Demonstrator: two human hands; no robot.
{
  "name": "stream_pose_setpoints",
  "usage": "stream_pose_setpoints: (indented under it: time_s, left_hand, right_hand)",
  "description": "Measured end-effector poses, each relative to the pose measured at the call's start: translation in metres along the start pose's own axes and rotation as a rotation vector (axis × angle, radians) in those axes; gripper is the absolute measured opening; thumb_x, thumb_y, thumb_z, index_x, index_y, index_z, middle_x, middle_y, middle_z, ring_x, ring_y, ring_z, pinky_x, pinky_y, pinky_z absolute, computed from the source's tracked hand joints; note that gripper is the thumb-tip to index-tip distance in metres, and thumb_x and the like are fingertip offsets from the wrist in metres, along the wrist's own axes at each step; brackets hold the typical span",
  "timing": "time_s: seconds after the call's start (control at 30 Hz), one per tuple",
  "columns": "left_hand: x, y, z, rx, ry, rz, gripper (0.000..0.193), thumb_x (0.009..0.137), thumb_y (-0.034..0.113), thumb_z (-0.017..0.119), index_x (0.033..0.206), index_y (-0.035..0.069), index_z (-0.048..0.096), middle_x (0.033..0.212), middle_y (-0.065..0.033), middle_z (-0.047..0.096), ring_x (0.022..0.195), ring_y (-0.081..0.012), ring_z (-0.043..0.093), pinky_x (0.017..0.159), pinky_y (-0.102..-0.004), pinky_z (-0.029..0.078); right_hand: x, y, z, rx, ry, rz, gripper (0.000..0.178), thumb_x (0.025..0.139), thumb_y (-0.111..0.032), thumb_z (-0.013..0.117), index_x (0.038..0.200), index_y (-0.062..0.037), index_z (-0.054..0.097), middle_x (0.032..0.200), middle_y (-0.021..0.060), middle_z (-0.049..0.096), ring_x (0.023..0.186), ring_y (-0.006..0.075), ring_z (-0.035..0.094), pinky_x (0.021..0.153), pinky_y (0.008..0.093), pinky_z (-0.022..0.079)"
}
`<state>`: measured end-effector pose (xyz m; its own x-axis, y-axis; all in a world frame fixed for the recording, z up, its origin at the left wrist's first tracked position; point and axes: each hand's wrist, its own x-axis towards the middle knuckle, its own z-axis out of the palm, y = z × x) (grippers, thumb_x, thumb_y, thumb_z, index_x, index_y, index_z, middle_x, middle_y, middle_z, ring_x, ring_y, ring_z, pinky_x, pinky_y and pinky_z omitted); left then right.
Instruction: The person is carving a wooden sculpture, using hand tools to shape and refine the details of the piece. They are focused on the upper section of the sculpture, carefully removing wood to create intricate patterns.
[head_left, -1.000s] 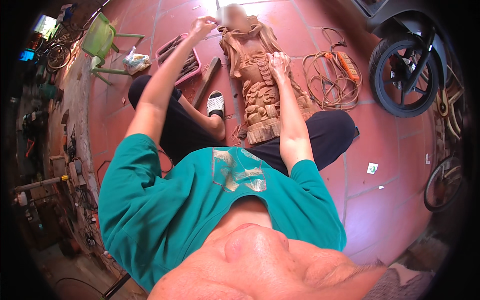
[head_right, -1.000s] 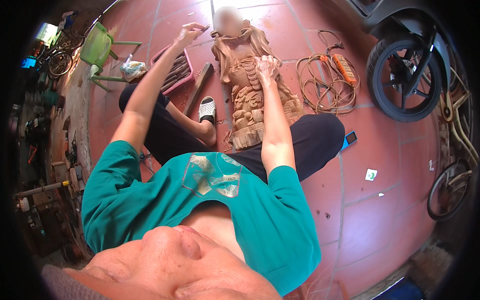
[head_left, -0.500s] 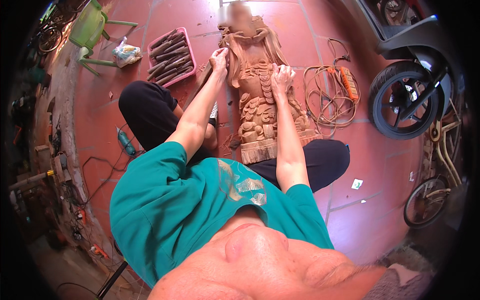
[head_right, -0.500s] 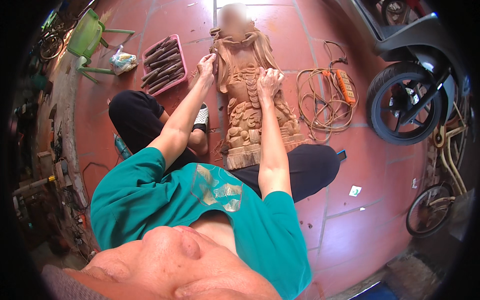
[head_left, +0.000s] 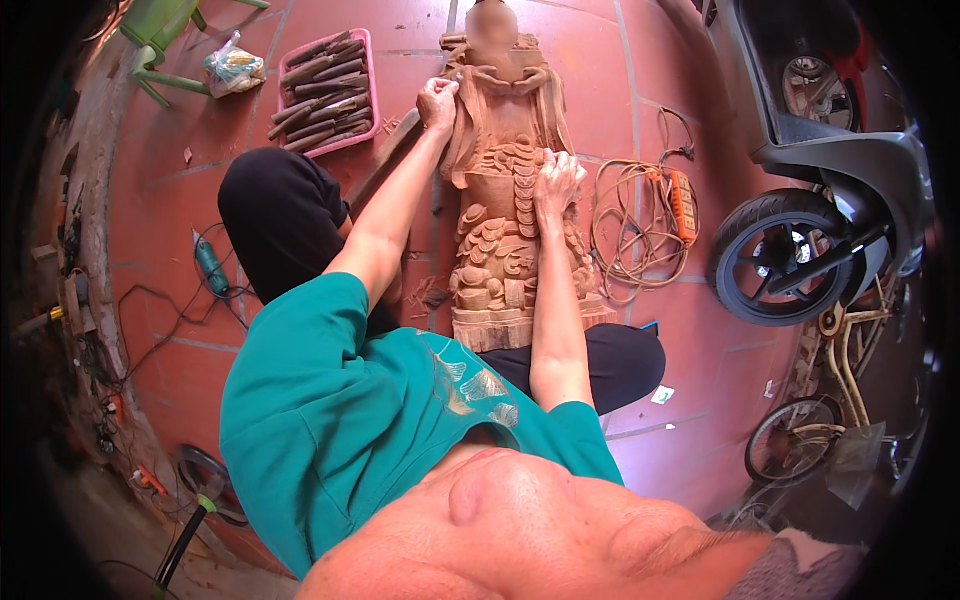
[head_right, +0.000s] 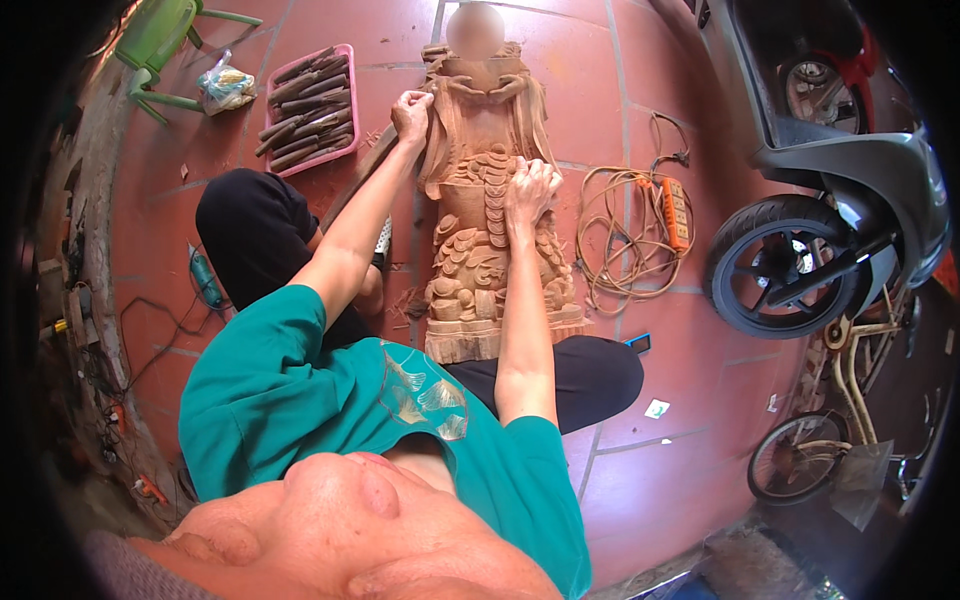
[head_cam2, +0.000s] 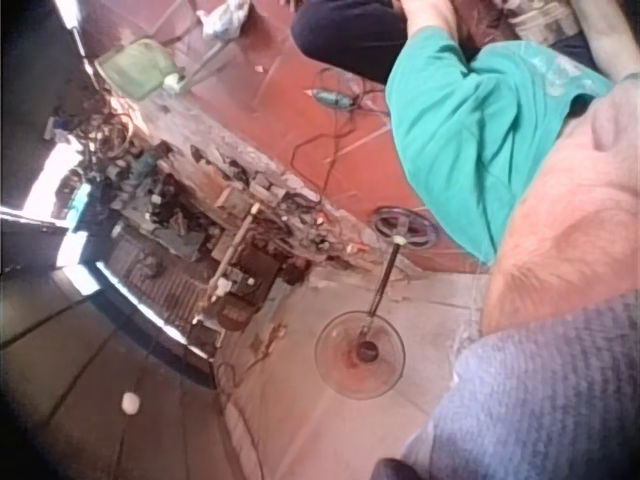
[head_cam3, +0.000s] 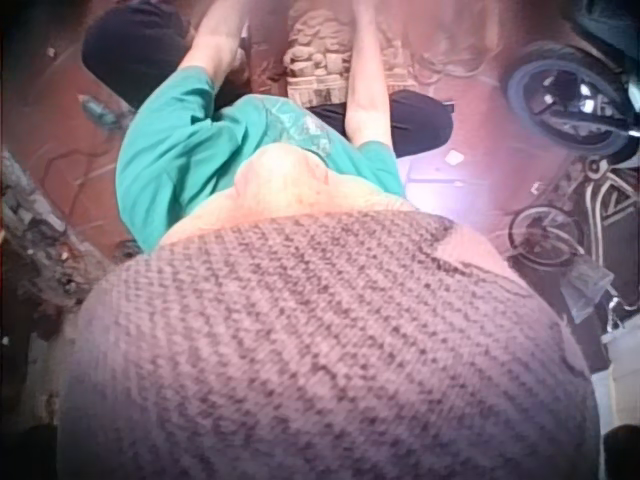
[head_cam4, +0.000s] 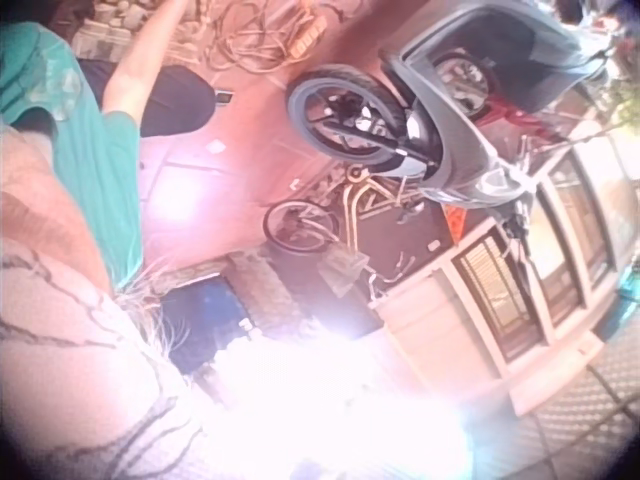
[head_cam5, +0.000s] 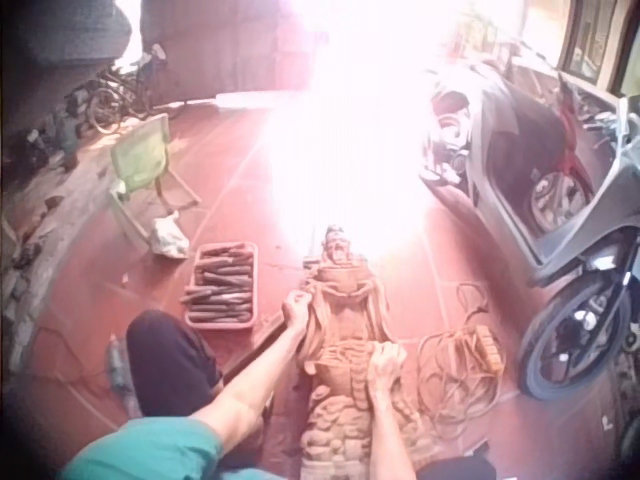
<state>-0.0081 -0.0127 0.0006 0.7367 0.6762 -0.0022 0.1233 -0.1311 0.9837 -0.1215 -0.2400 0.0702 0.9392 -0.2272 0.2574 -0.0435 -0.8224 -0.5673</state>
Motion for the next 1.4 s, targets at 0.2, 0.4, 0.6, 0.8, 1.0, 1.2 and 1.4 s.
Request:
stream_pose_setpoints:
  time_s: [0.2,0.4,0.6,0.8,1.0,1.2,1.4]
  left_hand:
    - [0.018,0.004,0.005,0.138,0.039,-0.001,0.021,0.076,0.023,0.078,0.082,0.004,0.072,0.075,-0.0117,0.071,0.073,-0.0214,0.068,0.070,-0.0368,0.052]
    - [-0.022,0.007,0.005,0.114,0.011,0.025,0.023,0.077,0.025,0.074,0.080,0.002,0.069,0.079,-0.0193,0.071,0.078,-0.0347,0.069,0.074,-0.0434,0.053]
    - [0.028,0.008,0.008,0.199,0.037,-0.022,0.025,0.078,0.025,0.075,0.080,0.000,0.072,0.077,-0.0154,0.072,0.074,-0.0259,0.070,0.072,-0.0390,0.053]
    - [-0.022,-0.007,0.004,0.121,0.032,0.032,0.023,0.077,0.022,0.076,0.079,0.000,0.070,0.075,-0.0162,0.071,0.071,-0.0240,0.068,0.069,-0.0389,0.052]
    - [0.016,0.003,0.006,0.123,0.022,-0.036,0.022,0.077,0.022,0.078,0.080,0.001,0.072,0.077,-0.0145,0.072,0.073,-0.0225,0.068,0.071,-0.0370,0.053]
    - [0.002,-0.007,0.002,0.184,0.016,0.042,0.022,0.076,0.023,0.078,0.078,0.002,0.070,0.073,-0.0132,0.071,0.069,-0.0207,0.067,0.067,-0.0374,0.052]
    - [-0.005,-0.008,0.004,0.102,-0.005,0.035,0.020,0.077,0.018,0.078,0.079,0.000,0.070,0.074,-0.0111,0.071,0.071,-0.0181,0.066,0.069,-0.0351,0.052]
  right_hand:
    - [0.000,0.002,0.004,0.000,-0.025,0.005,0.030,0.097,-0.031,0.055,0.094,-0.0023,0.064,0.105,0.0155,0.061,0.109,0.0372,0.048,0.095,0.0503,0.037]
    - [0.003,-0.003,0.001,-0.055,-0.054,0.173,0.035,0.098,-0.039,0.051,0.094,-0.0062,0.064,0.108,0.0106,0.061,0.114,0.0341,0.046,0.096,0.0531,0.035]
    - [0.002,-0.006,0.004,-0.031,-0.076,0.177,0.037,0.099,-0.041,0.049,0.094,-0.0076,0.064,0.112,0.0079,0.060,0.119,0.0325,0.045,0.097,0.0575,0.034]
    - [0.002,-0.012,-0.003,-0.050,-0.089,0.206,0.038,0.100,-0.043,0.047,0.096,-0.0086,0.062,0.115,0.0064,0.060,0.122,0.0313,0.045,0.097,0.0700,0.030]
    - [0.003,-0.012,0.000,-0.029,-0.103,0.211,0.038,0.100,-0.043,0.047,0.096,-0.0085,0.062,0.115,0.0055,0.060,0.122,0.0308,0.045,0.098,0.0686,0.031]
    - [0.002,-0.013,-0.001,-0.043,-0.115,0.227,0.036,0.100,-0.042,0.048,0.097,-0.0085,0.063,0.114,0.0059,0.060,0.123,0.0304,0.045,0.100,0.0687,0.030]
    - [0.001,-0.009,-0.002,-0.030,-0.093,0.222,0.036,0.099,-0.041,0.049,0.097,-0.0089,0.063,0.114,0.0058,0.060,0.123,0.0300,0.045,0.100,0.0700,0.029]
